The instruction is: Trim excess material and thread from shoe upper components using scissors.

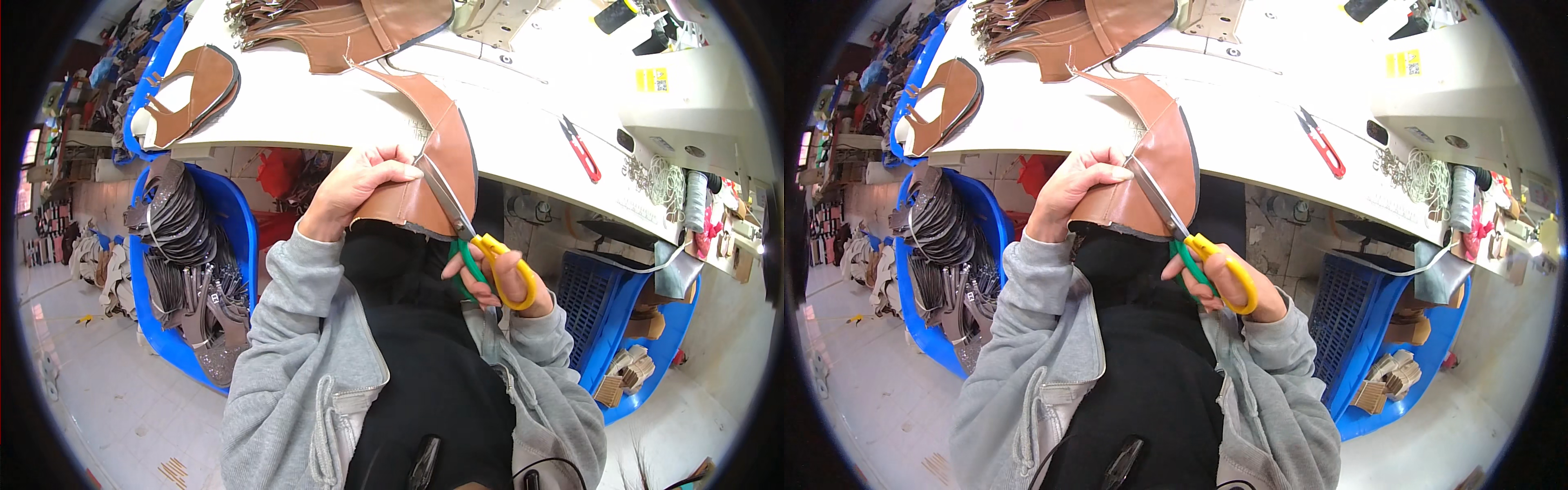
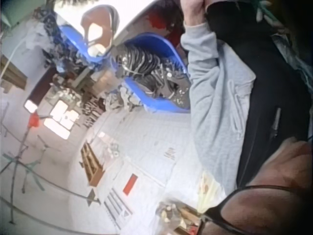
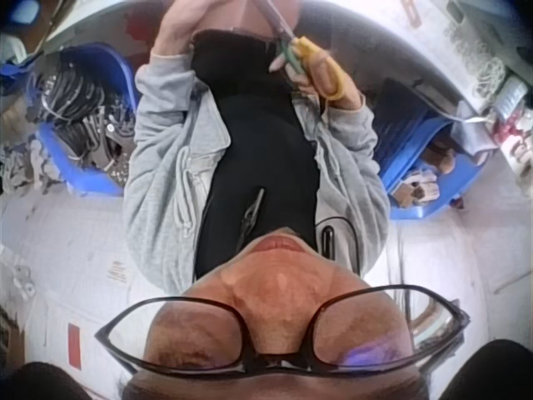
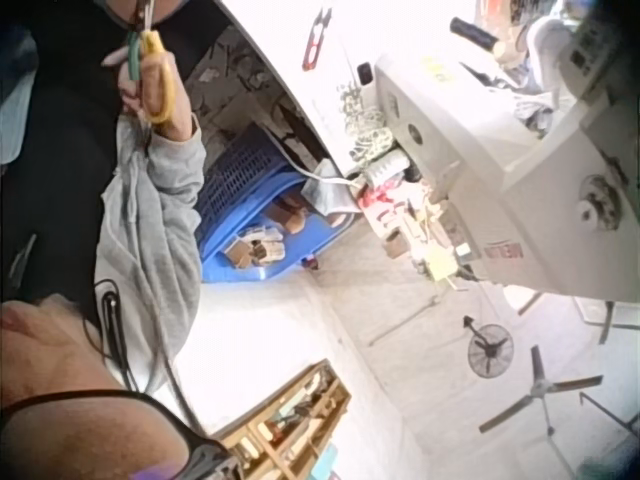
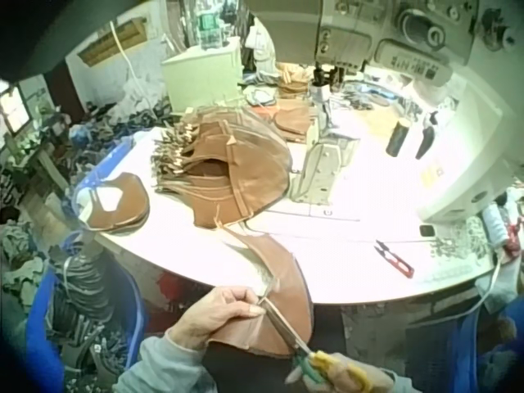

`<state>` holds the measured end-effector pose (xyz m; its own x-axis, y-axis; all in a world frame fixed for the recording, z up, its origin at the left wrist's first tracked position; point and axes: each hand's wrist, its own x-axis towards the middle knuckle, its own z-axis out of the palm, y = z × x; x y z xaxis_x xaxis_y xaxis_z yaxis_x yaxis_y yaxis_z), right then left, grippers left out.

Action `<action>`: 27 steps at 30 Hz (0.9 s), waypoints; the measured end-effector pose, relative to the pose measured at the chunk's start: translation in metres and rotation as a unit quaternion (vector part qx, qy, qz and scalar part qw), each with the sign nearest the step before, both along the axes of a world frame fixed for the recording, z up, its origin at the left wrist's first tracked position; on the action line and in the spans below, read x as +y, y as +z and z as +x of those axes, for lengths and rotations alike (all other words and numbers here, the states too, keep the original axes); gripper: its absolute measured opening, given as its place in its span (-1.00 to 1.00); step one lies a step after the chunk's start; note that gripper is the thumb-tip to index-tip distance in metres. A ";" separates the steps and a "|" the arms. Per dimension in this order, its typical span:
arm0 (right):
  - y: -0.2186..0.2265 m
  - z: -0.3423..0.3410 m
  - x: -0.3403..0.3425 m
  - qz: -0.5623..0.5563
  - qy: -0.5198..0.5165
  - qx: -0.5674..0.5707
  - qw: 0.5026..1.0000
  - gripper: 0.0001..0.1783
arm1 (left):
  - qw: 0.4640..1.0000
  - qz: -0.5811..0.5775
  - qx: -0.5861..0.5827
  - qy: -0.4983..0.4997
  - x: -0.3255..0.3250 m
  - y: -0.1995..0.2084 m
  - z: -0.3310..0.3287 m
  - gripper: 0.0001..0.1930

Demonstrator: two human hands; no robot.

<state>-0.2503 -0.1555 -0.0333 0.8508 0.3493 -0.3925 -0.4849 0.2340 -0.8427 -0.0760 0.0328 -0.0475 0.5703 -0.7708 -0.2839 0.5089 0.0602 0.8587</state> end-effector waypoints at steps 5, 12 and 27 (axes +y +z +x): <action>-0.018 0.000 -0.001 0.296 0.048 0.082 0.950 0.21 | 0.999 -0.033 -0.014 -0.021 0.001 0.000 0.001 -0.94; -0.035 -0.004 0.020 0.576 0.058 0.115 0.807 0.24 | 0.994 -0.093 0.051 -0.032 0.004 0.002 0.000 -0.95; 0.020 -0.007 -0.005 0.037 -0.099 -0.038 0.994 -0.07 | 0.998 -0.055 -0.024 0.001 0.015 0.039 0.026 -0.94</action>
<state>-0.2572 -0.1603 -0.0131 0.9315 0.1987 -0.3047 -0.3599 0.3815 -0.8514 -0.0503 0.0483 -0.0083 0.5832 -0.7942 -0.1707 0.4675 0.1562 0.8701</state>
